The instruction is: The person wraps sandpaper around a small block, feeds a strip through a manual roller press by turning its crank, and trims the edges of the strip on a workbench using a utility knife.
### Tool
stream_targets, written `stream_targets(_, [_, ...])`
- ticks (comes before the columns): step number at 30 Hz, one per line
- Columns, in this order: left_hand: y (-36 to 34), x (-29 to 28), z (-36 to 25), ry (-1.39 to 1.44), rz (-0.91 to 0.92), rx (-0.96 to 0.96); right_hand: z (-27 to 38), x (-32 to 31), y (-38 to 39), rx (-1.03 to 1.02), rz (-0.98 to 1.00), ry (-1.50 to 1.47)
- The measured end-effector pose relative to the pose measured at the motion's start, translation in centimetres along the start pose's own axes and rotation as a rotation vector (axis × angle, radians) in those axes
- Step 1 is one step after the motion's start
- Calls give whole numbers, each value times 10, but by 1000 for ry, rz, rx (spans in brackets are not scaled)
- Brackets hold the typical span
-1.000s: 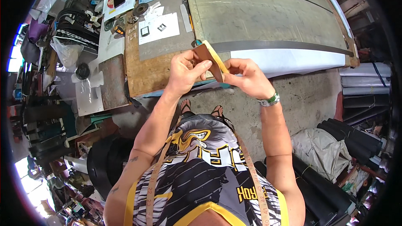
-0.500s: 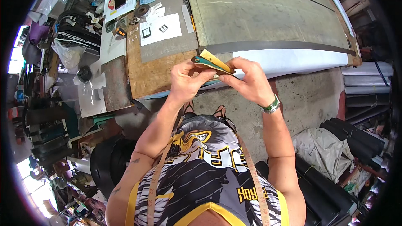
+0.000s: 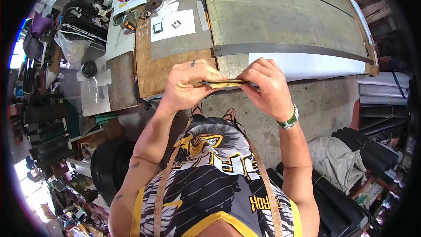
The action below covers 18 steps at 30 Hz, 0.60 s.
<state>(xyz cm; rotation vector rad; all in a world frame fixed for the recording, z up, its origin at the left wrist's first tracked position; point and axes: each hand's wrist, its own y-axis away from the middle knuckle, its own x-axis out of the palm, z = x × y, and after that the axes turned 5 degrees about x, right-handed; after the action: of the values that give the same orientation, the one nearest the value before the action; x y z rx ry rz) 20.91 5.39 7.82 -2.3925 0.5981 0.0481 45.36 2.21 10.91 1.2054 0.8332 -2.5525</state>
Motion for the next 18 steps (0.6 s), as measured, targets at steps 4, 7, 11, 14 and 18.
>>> stream_targets(4, [6, 4, -2, -27, -83, -26, -4, 6, 0, 4, 17, -12])
stream_targets(7, [9, 3, -5, -48, -84, -21, -6, 11, 1, 20, 68, -84])
stream_targets(11, [6, 10, -12, -124, -131, -91, -14, 16, 1, 77, 158, -179])
stream_targets(14, [4, 7, -11, -239, -87, -74, -9, 13, -11, 120, 230, -343])
stream_targets(18, [-11, 1, -20, -224, -63, -43, -9, 15, -30, 106, 202, -453])
